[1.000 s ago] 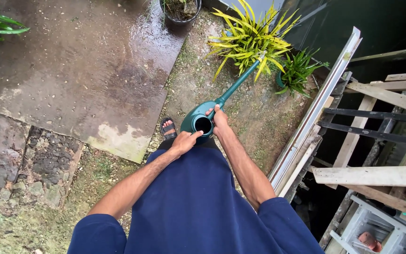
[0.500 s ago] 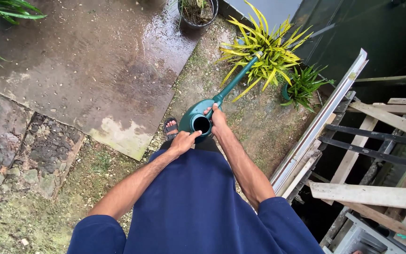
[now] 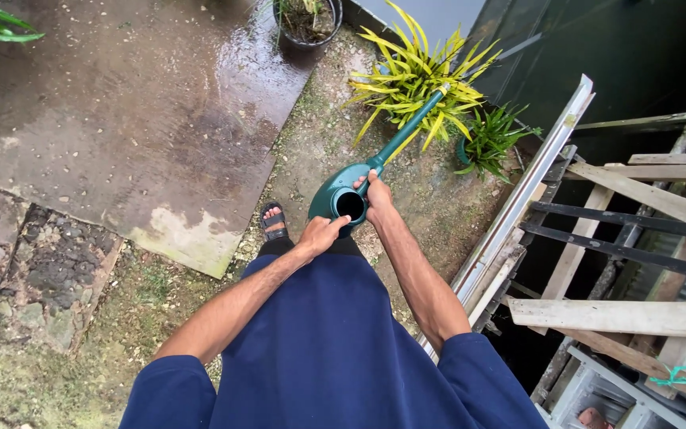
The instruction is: The person uses a green watering can to water several potted plants located on a patio or garden area next to a body of water.
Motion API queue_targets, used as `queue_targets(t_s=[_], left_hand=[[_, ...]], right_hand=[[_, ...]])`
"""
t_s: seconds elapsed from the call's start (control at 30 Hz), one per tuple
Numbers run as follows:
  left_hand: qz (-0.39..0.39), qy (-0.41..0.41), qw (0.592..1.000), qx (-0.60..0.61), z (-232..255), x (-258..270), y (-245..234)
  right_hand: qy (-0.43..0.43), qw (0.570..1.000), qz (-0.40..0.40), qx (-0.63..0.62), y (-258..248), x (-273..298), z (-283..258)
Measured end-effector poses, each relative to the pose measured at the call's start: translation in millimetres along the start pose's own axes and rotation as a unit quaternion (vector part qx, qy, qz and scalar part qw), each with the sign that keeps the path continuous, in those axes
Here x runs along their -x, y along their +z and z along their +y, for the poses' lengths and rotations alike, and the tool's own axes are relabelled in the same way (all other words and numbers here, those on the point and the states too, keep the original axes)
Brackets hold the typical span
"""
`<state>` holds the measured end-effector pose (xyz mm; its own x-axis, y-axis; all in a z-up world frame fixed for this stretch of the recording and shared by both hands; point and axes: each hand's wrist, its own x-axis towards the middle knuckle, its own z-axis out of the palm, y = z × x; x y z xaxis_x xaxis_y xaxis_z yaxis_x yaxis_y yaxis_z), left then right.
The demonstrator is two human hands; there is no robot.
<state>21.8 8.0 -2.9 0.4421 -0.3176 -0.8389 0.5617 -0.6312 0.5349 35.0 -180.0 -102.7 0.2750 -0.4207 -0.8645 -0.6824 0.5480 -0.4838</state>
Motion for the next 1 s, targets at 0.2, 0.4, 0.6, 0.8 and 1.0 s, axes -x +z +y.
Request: queue_targets(t_s=[0.2,0.4,0.6,0.8,1.0], left_hand=[[-0.012,0.003,1.0,0.005,37.9,-0.4,23.7],[-0.005,-0.004,1.0,-0.001,63.7,-5.8,45.8],[0.002,-0.007,1.0,-0.005,87.8,-7.3,51.5],[0.029,-0.008,0.999,0.019,99.7,-23.8,61.9],[0.039,-0.014,0.999,0.024,109.9,-42.5,72.7]], right_hand=[[0.001,1.0,0.003,-0.027,-36.5,-40.6,-14.2],[-0.008,1.0,0.006,-0.009,-55.2,-38.3,-44.0],[-0.007,1.0,-0.015,0.01,-59.8,-61.3,-61.2],[-0.03,0.998,-0.037,0.039,-54.5,-72.9,-84.6],[-0.013,0.999,-0.047,0.017,-54.8,-78.4,-104.5]])
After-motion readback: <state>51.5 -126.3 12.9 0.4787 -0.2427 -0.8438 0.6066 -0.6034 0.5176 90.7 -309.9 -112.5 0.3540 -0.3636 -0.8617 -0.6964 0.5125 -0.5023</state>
